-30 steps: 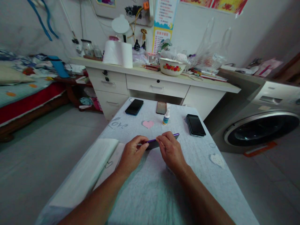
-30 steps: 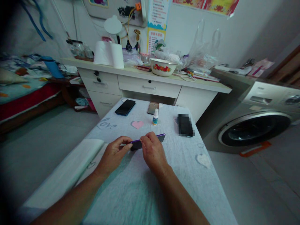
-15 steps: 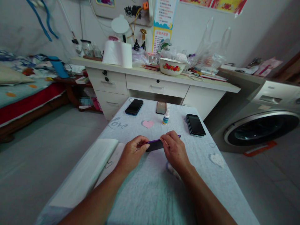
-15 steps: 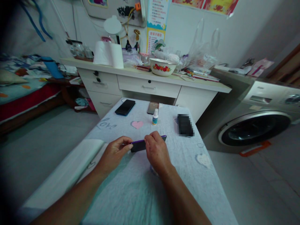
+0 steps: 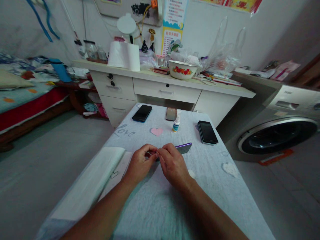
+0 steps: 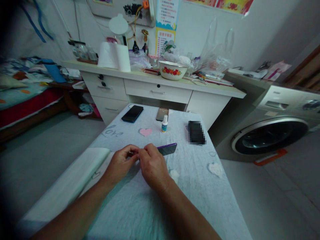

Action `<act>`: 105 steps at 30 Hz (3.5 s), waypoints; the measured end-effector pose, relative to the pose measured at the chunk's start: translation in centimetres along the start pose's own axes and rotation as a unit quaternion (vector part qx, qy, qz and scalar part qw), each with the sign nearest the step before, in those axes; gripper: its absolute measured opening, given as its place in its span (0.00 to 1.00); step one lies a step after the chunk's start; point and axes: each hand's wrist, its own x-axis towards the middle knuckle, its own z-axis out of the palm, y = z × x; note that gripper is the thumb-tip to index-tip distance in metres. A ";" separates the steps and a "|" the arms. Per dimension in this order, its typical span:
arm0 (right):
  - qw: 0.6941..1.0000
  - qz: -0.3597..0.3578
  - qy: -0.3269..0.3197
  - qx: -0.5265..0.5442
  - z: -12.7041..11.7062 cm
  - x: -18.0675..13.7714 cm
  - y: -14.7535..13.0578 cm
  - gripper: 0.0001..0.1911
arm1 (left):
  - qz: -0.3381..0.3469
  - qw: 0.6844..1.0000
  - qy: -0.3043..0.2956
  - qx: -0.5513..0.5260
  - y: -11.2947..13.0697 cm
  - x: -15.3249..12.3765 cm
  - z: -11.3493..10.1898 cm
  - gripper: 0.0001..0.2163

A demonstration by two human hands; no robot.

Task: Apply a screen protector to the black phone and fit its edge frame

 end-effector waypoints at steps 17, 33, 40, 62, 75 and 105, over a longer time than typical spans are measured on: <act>0.994 0.074 0.019 -0.079 -5.2 -0.8 5.1 0.11 | 0.031 0.998 0.002 0.051 0.3 -0.3 -0.1 0.03; 0.987 0.095 0.104 -0.082 -4.8 -1.6 6.0 0.09 | 0.024 0.999 0.001 0.043 0.5 -0.2 -0.1 0.04; 0.995 0.048 0.076 -0.033 -2.7 -1.3 3.6 0.10 | 0.012 0.999 0.008 0.034 0.7 -0.3 0.0 0.04; 1.000 0.002 0.007 -0.010 -0.7 -0.2 0.3 0.10 | 0.072 0.994 0.016 0.085 0.8 -0.4 -0.2 0.04; 1.000 0.012 0.020 -0.003 -0.8 -0.4 0.8 0.09 | 0.100 0.990 0.038 0.097 0.8 -0.6 -0.1 0.03; 0.977 0.161 0.125 -0.058 -6.0 -1.7 7.4 0.09 | 0.105 0.985 0.011 0.135 1.0 -0.5 -0.1 0.03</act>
